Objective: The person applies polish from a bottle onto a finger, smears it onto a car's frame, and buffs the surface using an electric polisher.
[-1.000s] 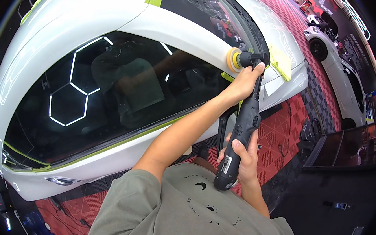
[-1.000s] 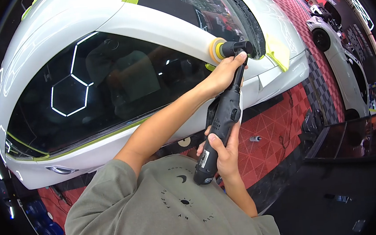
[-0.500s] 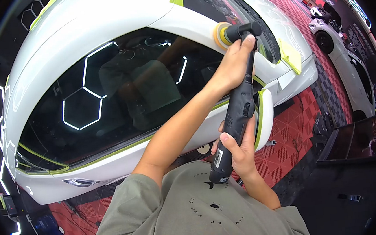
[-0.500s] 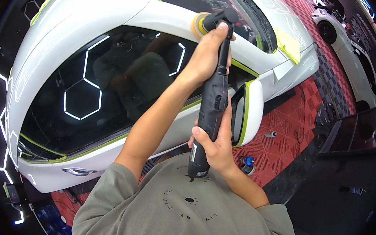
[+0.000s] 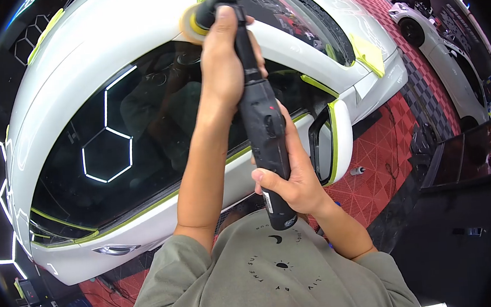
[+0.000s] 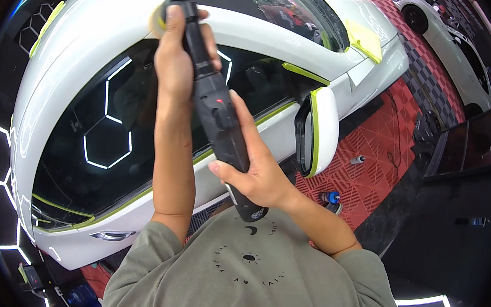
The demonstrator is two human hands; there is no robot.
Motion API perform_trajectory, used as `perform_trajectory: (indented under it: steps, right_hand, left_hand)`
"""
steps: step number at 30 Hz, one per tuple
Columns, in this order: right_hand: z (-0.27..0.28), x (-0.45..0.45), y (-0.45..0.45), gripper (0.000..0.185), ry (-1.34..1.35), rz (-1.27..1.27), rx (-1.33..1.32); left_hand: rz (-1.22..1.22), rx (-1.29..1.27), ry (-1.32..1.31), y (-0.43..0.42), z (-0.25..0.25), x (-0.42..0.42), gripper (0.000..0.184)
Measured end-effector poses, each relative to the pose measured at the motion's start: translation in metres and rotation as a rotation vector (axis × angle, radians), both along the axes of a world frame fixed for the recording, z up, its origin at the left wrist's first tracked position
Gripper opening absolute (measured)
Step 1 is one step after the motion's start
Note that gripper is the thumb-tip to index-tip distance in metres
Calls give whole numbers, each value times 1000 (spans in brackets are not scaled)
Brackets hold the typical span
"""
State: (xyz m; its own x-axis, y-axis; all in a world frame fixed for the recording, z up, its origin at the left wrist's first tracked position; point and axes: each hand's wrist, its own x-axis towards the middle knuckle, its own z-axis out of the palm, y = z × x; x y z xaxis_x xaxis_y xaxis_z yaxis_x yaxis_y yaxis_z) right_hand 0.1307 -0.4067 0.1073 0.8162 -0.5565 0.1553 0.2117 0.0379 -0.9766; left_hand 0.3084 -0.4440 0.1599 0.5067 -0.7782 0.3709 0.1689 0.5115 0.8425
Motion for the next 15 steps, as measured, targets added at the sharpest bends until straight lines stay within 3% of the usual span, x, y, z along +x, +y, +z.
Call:
perform_trajectory:
  steps: [10,15]
  right_hand:
    - [-40,-45,-27,89,-18,-347,220]
    - [-24,-37,-30,92,-15,-274,162]
  left_hand:
    - [-233,243,-58,-101,-54,-66,59]
    - [-180,138,-26,-97,-43,-53,57]
